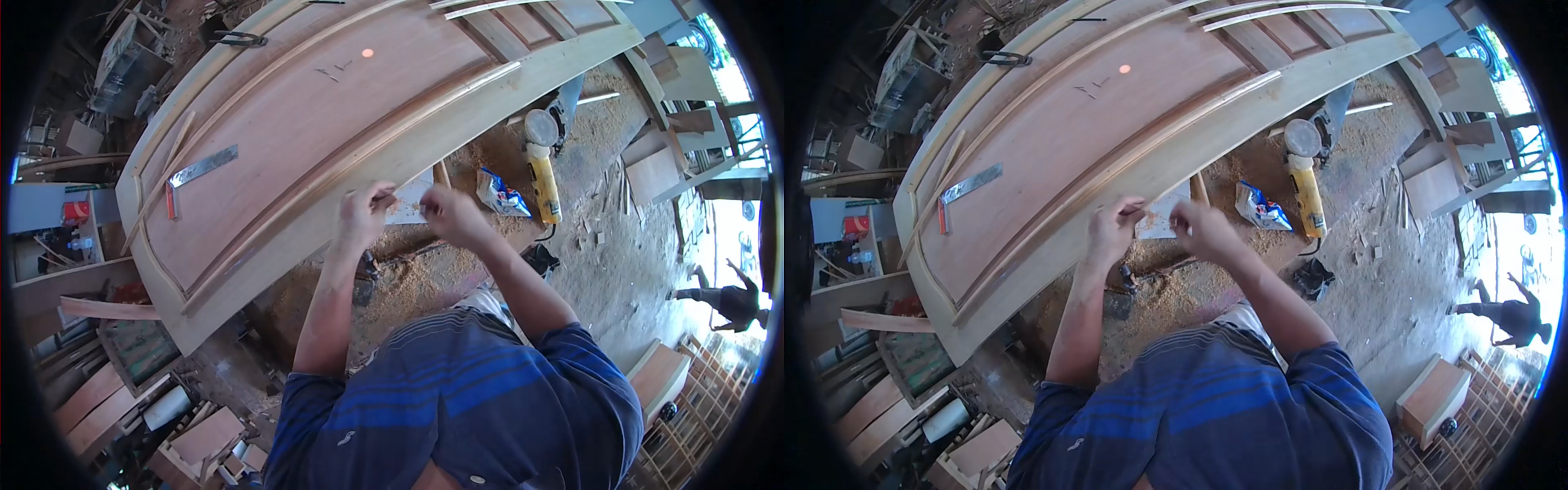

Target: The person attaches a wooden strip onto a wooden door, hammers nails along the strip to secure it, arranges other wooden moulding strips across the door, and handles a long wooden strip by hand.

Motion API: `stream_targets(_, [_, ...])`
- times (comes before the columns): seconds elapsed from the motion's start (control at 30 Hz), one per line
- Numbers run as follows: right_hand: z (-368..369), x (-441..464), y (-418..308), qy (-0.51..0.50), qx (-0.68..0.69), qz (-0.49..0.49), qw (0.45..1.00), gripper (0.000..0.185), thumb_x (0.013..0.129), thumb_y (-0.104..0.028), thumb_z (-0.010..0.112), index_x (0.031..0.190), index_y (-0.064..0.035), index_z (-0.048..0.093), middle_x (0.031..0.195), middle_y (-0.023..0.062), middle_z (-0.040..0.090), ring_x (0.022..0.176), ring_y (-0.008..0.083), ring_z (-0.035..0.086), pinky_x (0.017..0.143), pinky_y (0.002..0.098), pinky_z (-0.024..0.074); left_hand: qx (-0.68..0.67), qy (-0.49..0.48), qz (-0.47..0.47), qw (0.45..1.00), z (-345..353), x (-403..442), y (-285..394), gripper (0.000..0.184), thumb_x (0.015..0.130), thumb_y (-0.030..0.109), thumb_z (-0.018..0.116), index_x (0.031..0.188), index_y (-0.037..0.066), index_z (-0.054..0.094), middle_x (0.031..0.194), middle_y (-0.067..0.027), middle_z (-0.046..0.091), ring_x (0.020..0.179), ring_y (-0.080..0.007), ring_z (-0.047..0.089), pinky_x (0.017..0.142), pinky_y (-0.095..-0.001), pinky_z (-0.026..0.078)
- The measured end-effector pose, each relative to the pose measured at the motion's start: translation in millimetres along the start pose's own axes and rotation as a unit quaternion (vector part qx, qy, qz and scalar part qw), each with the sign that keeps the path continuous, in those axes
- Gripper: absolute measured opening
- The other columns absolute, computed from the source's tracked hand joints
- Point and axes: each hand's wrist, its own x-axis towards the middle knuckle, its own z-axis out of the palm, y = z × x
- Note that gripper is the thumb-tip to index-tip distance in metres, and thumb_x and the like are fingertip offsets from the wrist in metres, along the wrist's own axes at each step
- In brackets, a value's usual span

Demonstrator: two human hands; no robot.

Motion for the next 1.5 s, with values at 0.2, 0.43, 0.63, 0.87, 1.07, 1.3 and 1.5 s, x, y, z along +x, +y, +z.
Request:
stream_targets(0.2, [102,-50,61,-0.038,-0.249,-0.098,0.963,0.04,0.094,-0.029,0.081,0.128,-0.0107,0.072,0.141,0.0164,0.067,0.137,0.0376,0.059,0.113,0.052,0.048,-0.002,0.09,0.024,0.996,-13,11,-27,0.014,0.102,0.011,0.079,0.113,0.003,0.078,0.103,-0.0077,0.082,0.092,-0.0145,0.077,0.084,-0.0307,0.06])
stream_targets(0.43, [47,-67,13,-0.121,-0.156,0.076,0.977,0.042,0.101,-0.037,0.078,0.13,-0.0069,0.07,0.125,0.0192,0.075,0.12,0.0392,0.071,0.104,0.0527,0.0556,-0.066,0.156,0.058,0.984,-10,81,-16,0.019,0.103,0.013,0.079,0.119,0.004,0.078,0.107,-0.0043,0.081,0.09,-0.0096,0.071,0.082,-0.0282,0.057])
stream_targets(0.63, [9,-132,50,-0.02,0.183,0.132,0.974,0.044,0.112,-0.039,0.068,0.137,-0.0032,0.066,0.1,0.0127,0.075,0.087,0.025,0.075,0.076,0.0422,0.0587,-0.105,0.144,0.06,0.982,11,127,-16,0.017,0.103,0.014,0.08,0.115,0.002,0.078,0.103,-0.006,0.082,0.094,-0.01,0.075,0.084,-0.0297,0.059])
stream_targets(0.87, [-37,-120,56,0.126,0.333,0.178,0.917,0.054,0.116,-0.035,0.062,0.159,-0.0039,0.051,0.086,-0.0037,0.055,0.068,0.0047,0.05,0.059,0.0242,0.0431,-0.052,0.153,0.044,0.986,27,138,-22,0.019,0.102,0.02,0.082,0.11,0.003,0.08,0.097,-0.0082,0.084,0.083,-0.0135,0.076,0.078,-0.0303,0.059])
stream_targets(1.07, [-49,-83,50,0.191,0.199,0.121,0.954,0.048,0.118,-0.023,0.056,0.162,-0.0036,0.05,0.085,-0.0054,0.052,0.068,0.0039,0.046,0.058,0.0239,0.0408,-0.057,0.153,0.028,0.986,30,131,-14,0.017,0.103,0.018,0.082,0.11,0.004,0.08,0.098,-0.0091,0.084,0.086,-0.0143,0.079,0.079,-0.0306,0.061])
stream_targets(1.3, [-61,-51,16,0.176,0.147,0.123,0.966,0.051,0.116,-0.03,0.059,0.158,-0.0026,0.054,0.12,0.0195,0.074,0.111,0.0289,0.071,0.104,0.0409,0.0525,-0.053,0.165,0.065,0.983,33,130,-19,0.016,0.104,0.017,0.08,0.109,0.002,0.078,0.097,-0.0107,0.084,0.087,-0.017,0.082,0.08,-0.0316,0.063])
stream_targets(1.5, [-62,-38,-6,0.153,0.127,0.121,0.972,0.048,0.115,-0.03,0.06,0.156,-0.0035,0.057,0.121,0.0221,0.075,0.109,0.0337,0.074,0.099,0.044,0.0554,-0.05,0.177,0.072,0.98,34,131,-22,0.014,0.103,0.015,0.081,0.11,0.003,0.078,0.099,-0.0117,0.084,0.089,-0.0201,0.083,0.079,-0.0332,0.064])
